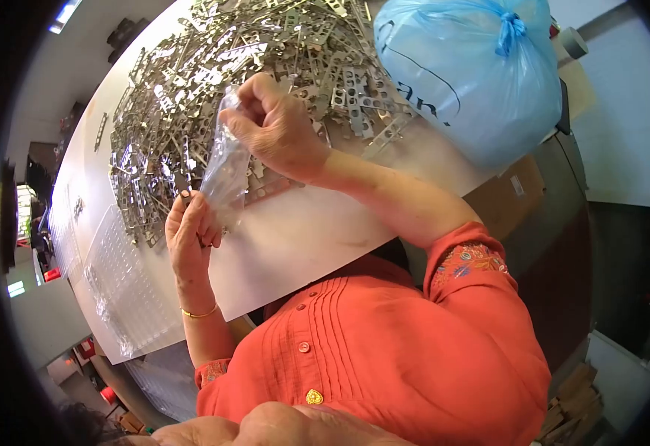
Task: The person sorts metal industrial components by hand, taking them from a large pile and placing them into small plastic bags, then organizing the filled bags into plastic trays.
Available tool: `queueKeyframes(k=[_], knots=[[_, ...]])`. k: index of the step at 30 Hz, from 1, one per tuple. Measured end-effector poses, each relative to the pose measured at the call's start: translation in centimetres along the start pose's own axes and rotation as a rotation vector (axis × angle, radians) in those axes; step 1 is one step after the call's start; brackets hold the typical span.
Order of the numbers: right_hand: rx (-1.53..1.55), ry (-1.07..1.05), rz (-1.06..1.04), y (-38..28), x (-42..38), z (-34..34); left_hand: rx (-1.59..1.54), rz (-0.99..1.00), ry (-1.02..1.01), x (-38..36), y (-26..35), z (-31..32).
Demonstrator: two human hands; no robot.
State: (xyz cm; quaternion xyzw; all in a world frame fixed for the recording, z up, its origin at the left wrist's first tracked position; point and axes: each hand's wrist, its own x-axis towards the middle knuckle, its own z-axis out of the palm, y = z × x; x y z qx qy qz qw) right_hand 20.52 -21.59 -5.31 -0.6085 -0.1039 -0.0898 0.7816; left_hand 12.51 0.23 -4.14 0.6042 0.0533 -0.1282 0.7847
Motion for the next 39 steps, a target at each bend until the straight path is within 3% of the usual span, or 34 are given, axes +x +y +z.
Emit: queueKeyframes(k=[2,8,9,16,18,20,26,32,37,39], knots=[[0.01,-0.01,0.014,-0.4,-0.3,-0.1,-0.008,-0.04,0.053,-0.5,-0.1,0.0],[-0.079,-0.32,0.201,-0.9,-0.9,-0.1,-0.048,-0.043,0.085,-1.5,-0.1,0.4],[-0.105,-0.268,0.118,0.0,-1.2,0.3,-0.05,-0.044,0.08,-1.5,-0.2,0.3],[-0.051,-0.224,0.179,0.2,-1.6,0.5,-0.006,-0.016,0.136,-1.8,-0.5,-0.1],[-0.1,-0.252,0.101,0.4,-1.6,0.5,0.005,0.002,0.138,-1.8,-0.6,0.1],[-0.05,-0.24,0.153,-0.8,-1.5,0.5,0.045,-0.032,0.246,-2.1,-0.3,0.6],[-0.007,-0.182,0.167,-0.2,-1.3,0.3,0.02,-0.004,0.068,-2.4,-0.6,-0.3],[-0.027,-0.159,0.12,0.1,-1.2,0.4,-0.141,-0.02,0.031,-2.1,-0.3,-0.3],[-0.073,-0.185,0.043,-0.2,-1.3,0.3,-0.001,0.016,0.076,-2.0,0.0,0.1],[0.075,-0.279,0.197,-0.8,-1.4,0.3,0.0,0.034,0.06,-1.8,0.0,0.3]])
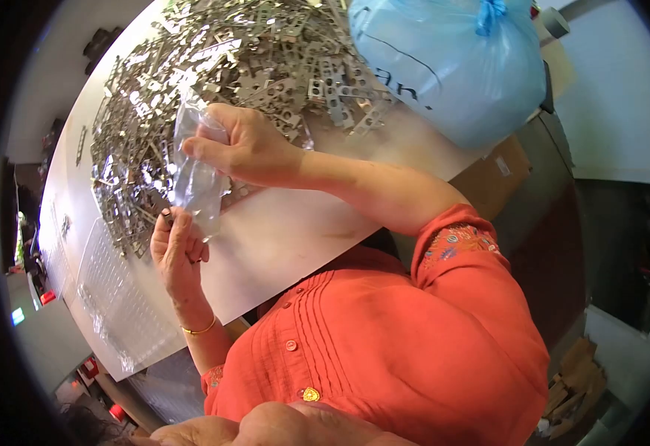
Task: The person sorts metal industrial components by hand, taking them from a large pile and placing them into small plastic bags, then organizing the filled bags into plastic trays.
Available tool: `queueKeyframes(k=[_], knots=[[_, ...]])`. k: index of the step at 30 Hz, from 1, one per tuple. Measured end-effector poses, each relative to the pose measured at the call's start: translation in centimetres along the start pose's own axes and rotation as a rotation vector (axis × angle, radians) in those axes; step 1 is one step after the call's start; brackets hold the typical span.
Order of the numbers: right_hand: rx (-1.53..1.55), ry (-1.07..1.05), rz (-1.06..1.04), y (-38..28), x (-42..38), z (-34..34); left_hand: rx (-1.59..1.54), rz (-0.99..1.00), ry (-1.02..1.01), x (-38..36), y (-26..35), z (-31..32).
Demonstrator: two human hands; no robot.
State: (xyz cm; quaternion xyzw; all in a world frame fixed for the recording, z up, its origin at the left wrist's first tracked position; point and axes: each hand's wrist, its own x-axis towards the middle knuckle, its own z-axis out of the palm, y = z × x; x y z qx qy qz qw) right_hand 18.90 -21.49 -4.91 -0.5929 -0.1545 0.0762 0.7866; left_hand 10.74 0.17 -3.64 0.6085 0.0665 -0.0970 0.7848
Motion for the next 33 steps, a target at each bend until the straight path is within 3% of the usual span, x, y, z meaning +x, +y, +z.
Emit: queueKeyframes(k=[3,5,14,18,33], knots=[[-0.141,-0.071,-0.078,0.6,-0.1,0.2,0.011,-0.003,-0.001,0.0,0.2,0.7],[-0.049,-0.184,0.019,0.3,-0.4,0.1,0.024,0.011,0.012,0.2,0.2,1.2],[0.066,0.122,0.217,-2.0,0.3,0.4,-0.047,0.005,0.023,-0.3,0.5,0.6],[0.064,0.117,0.212,-1.8,0.5,0.0,-0.146,-0.037,-0.071,-1.6,0.5,-0.1],[0.073,-0.021,0.221,-0.1,-0.3,-0.2,-0.229,-0.019,0.033,-1.3,0.2,0.9]])
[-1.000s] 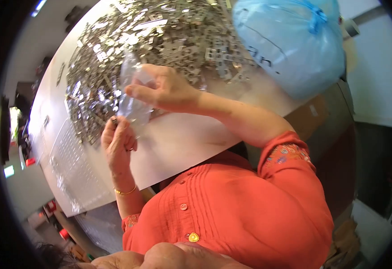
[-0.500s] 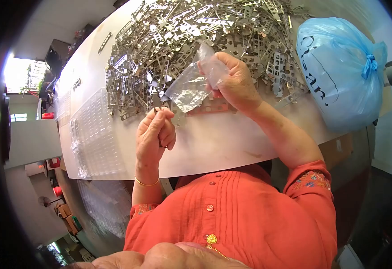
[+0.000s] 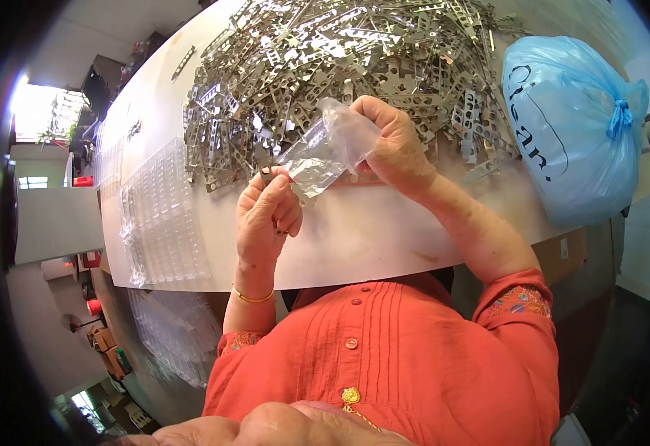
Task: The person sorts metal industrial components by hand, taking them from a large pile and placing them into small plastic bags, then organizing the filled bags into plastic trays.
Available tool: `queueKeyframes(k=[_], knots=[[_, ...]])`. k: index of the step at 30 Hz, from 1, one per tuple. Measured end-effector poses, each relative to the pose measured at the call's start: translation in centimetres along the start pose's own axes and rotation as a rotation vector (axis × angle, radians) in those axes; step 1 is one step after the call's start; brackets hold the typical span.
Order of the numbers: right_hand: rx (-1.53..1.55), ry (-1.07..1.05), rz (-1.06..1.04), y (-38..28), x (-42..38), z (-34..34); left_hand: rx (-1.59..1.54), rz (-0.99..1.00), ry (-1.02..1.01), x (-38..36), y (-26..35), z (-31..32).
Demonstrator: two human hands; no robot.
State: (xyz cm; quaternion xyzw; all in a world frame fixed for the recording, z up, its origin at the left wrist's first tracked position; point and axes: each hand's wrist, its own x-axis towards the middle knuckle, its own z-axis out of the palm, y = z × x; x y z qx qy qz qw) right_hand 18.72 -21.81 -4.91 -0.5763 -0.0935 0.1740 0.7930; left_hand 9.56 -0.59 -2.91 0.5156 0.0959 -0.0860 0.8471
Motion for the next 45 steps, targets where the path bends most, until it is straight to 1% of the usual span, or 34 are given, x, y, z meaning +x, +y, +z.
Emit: queueKeyframes(k=[2,4,6,8,12,14,15,20,23,25,27,29,30,32,33,34,36,39,41,45], knots=[[0.02,-0.034,-0.1,0.4,-0.1,0.0,0.027,0.03,0.013,0.0,0.0,0.1],[0.024,-0.026,-0.101,0.3,-0.1,0.3,0.045,0.077,0.078,0.0,-0.1,0.2],[0.028,-0.018,-0.101,0.0,-0.3,0.4,0.053,0.082,0.073,0.0,-0.1,0.2],[-0.047,-0.03,-0.127,-0.4,-0.5,0.4,0.061,0.09,0.068,0.0,-0.1,0.2],[-0.087,-0.026,-0.159,0.0,-0.5,0.6,0.082,0.065,0.093,0.0,-0.3,0.3],[-0.175,-0.035,-0.244,-0.1,-0.6,0.7,0.072,0.064,0.088,0.1,-0.3,0.3],[-0.176,-0.033,-0.244,-0.1,-0.5,0.8,0.082,0.059,0.074,0.1,-0.4,0.2],[-0.157,-0.067,-0.223,0.2,-0.5,0.7,0.125,0.05,0.083,0.3,-0.4,0.4],[-0.134,-0.066,-0.196,0.0,-0.6,1.0,0.034,0.065,0.043,0.6,-0.3,0.3],[-0.154,-0.071,-0.212,0.1,-0.6,0.9,0.08,0.038,0.075,0.8,-0.2,0.2],[-0.172,-0.078,-0.229,0.4,-0.5,1.0,0.116,0.055,0.088,0.9,-0.3,0.2],[-0.082,-0.089,-0.236,0.6,-0.4,1.1,0.151,0.07,0.098,1.0,-0.4,0.3],[-0.084,-0.084,-0.237,0.1,-0.6,1.0,0.114,0.086,0.112,1.0,-0.4,0.2],[-0.118,-0.025,-0.01,-1.1,-1.0,1.1,0.076,0.101,0.123,1.0,-0.3,0.0],[-0.083,-0.018,-0.087,-0.4,-0.6,1.0,0.062,0.121,0.123,1.0,-0.2,-0.1],[-0.082,-0.018,-0.088,-0.2,-0.5,0.9,0.049,0.14,0.124,1.0,-0.1,-0.2],[0.006,0.037,-0.049,0.1,-0.4,0.8,0.037,0.153,0.116,0.9,0.0,-0.7],[-0.04,0.058,-0.017,-0.1,-0.4,0.8,0.029,0.182,0.156,0.9,0.1,-1.1],[-0.061,0.049,-0.015,-0.1,-0.4,0.8,0.059,0.229,0.1,0.9,0.3,-1.4],[-0.066,0.039,-0.017,-0.2,-0.5,1.0,0.047,0.225,0.096,0.7,1.0,-1.1]])
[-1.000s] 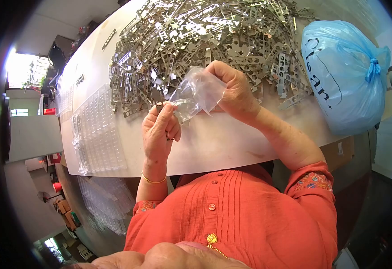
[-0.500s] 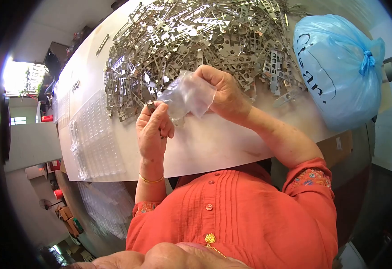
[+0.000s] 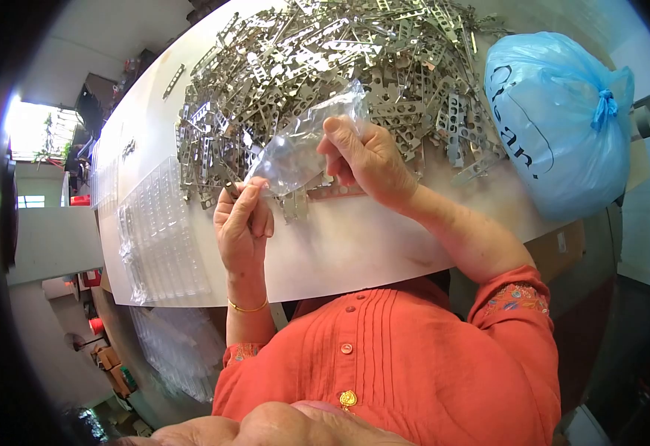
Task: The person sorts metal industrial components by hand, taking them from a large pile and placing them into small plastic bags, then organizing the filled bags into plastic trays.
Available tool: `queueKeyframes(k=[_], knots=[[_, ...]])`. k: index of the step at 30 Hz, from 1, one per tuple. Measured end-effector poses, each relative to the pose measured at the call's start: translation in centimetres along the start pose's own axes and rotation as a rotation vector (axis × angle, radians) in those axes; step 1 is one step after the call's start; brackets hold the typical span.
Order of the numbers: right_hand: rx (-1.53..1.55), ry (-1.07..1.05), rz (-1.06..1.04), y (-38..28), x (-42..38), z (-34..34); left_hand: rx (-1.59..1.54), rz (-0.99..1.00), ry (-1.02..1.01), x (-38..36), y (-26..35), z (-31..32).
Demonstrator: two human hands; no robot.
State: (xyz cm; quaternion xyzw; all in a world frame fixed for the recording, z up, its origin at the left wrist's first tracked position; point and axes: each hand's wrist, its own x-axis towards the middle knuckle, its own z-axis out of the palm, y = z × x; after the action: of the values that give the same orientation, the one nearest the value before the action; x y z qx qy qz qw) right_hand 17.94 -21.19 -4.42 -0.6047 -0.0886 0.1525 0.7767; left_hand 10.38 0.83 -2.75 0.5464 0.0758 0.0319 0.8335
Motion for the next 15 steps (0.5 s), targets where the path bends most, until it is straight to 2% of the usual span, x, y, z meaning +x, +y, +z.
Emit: queueKeyframes(k=[6,8,13,15], knots=[[0.023,0.012,0.019,0.05,-0.04,-0.06,0.066,0.08,0.068,0.04,-0.21,0.02],[0.02,0.01,0.014,0.08,0.0,-0.13,-0.001,0.067,-0.04,0.04,0.16,0.15],[0.02,-0.016,-0.091,0.03,0.19,-0.22,-0.039,0.033,-0.104,0.11,-0.31,0.18],[0.044,0.073,-0.101,0.16,0.33,-0.34,-0.048,0.015,-0.134,0.07,-0.39,0.04]])
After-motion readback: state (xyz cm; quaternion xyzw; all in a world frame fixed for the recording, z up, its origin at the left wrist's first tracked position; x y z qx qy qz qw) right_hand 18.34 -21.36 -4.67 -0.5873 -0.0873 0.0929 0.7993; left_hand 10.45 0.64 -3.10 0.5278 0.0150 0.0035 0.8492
